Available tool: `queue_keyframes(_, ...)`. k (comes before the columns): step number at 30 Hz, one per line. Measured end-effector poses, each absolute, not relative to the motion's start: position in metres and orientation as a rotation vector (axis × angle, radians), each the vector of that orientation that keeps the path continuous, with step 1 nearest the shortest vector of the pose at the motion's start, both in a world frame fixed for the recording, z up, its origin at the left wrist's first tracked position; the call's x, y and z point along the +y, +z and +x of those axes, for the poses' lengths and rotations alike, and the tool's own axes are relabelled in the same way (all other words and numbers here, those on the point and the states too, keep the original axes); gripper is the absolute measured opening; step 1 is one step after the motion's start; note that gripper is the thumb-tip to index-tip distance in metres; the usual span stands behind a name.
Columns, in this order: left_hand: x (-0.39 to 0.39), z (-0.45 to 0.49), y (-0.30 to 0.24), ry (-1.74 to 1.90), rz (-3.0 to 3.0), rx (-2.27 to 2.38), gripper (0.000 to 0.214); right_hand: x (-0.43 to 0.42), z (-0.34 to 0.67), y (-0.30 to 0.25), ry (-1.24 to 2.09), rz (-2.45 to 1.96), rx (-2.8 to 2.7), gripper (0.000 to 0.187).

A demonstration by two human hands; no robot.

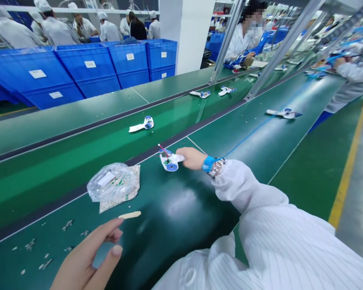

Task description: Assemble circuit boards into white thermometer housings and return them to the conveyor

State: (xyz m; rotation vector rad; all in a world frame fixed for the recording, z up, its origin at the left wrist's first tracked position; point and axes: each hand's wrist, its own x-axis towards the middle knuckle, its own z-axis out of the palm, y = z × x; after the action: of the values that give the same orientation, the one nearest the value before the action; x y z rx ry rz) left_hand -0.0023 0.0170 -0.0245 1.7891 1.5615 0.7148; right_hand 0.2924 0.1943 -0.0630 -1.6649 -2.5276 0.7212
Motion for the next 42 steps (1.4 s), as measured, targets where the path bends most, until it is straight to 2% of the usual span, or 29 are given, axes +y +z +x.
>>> queue_keyframes(3,0.017,0.005,-0.027,0.868,1.528,1.592,0.036,0.166,0.252,-0.040,0.975,-1.240,-2.668,0.018)
queue_keyframes(6,0.018,0.011,-0.034,1.062,1.198,1.502,0.053,0.144,0.216,-0.023,1.181,-0.706,-2.719,0.014)
queue_keyframes(9,0.022,0.006,-0.036,1.062,1.020,1.387,0.059,0.134,0.191,-0.012,1.147,-0.339,-2.819,0.018)
queue_keyframes(14,0.025,-0.012,-0.031,1.075,1.087,1.608,0.047,0.135,0.177,0.001,0.827,-0.340,-3.133,0.027)
queue_keyframes(18,0.022,-0.018,-0.023,1.131,1.183,1.897,0.036,0.137,0.173,0.011,0.533,-0.411,-3.247,0.019)
queue_keyframes(24,0.029,-0.012,-0.019,0.474,1.337,1.433,0.031,0.131,0.164,0.017,0.284,-0.316,-3.369,0.014)
queue_keyframes(29,0.031,-0.010,-0.021,0.488,1.202,1.303,0.019,0.131,0.163,0.021,0.275,-0.235,-3.370,0.014)
queue_keyframes(31,0.028,-0.013,-0.020,0.584,1.142,1.292,0.016,0.136,0.164,0.019,0.397,-0.232,-3.345,0.016)
queue_keyframes(33,0.024,-0.016,-0.019,0.750,1.028,1.299,0.019,0.140,0.165,0.010,0.707,-0.224,-3.258,0.023)
queue_keyframes(38,0.015,-0.013,-0.017,1.271,0.753,1.081,0.030,0.123,0.155,-0.032,2.136,0.204,-2.431,0.028)
queue_keyframes(40,0.014,-0.008,-0.017,1.409,0.709,1.021,0.027,0.109,0.151,-0.046,2.376,0.251,-2.166,0.040)
queue_keyframes(42,0.013,-0.004,-0.015,1.498,0.683,1.043,0.023,0.099,0.151,-0.054,2.355,0.110,-2.151,0.044)
